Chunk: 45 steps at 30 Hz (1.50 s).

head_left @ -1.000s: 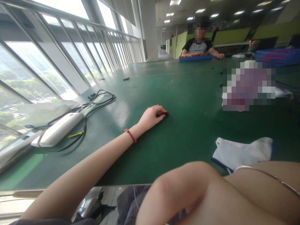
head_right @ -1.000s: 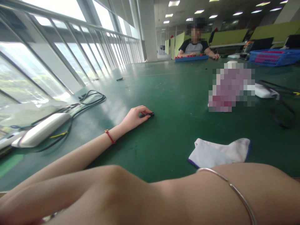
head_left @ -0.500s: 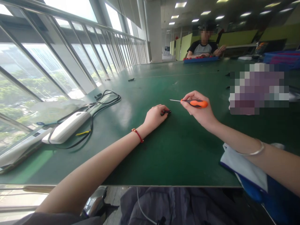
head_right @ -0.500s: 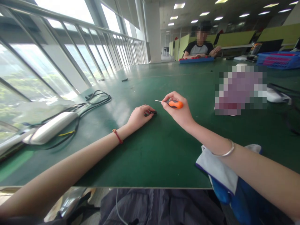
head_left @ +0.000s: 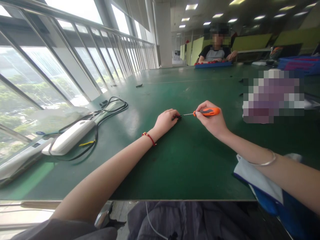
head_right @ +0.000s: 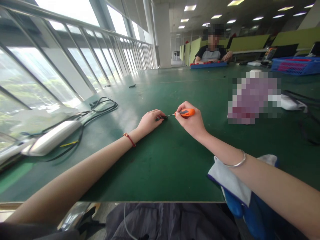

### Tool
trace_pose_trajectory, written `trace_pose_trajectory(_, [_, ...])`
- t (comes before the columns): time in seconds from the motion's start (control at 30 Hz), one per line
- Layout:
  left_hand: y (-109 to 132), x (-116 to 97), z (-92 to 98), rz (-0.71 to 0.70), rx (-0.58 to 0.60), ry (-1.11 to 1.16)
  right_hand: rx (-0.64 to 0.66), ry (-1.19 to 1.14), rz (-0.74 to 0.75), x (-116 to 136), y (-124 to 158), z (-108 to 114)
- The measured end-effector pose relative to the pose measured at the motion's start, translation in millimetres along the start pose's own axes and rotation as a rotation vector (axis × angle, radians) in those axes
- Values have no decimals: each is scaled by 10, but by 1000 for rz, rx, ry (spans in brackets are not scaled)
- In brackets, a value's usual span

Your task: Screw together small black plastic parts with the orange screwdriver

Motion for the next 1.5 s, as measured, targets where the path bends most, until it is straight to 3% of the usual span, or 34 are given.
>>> trace_pose_trajectory(0.17, [45, -11, 6, -42, 19, 100, -6, 8, 12, 20, 18, 11])
trace_pose_trajectory(1.5, [49, -24, 7, -56, 9, 86, 43, -1, -10, 7, 49, 6])
Point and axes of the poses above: each hand's wrist, its own y-axis away from the middle knuckle, its own z-axis out of the back of the hand, x = y × z, the point moved 2 cm from there along -y, towards the middle knuckle, and after that the axes turned 4 degrees about -y, right-handed, at the moved point
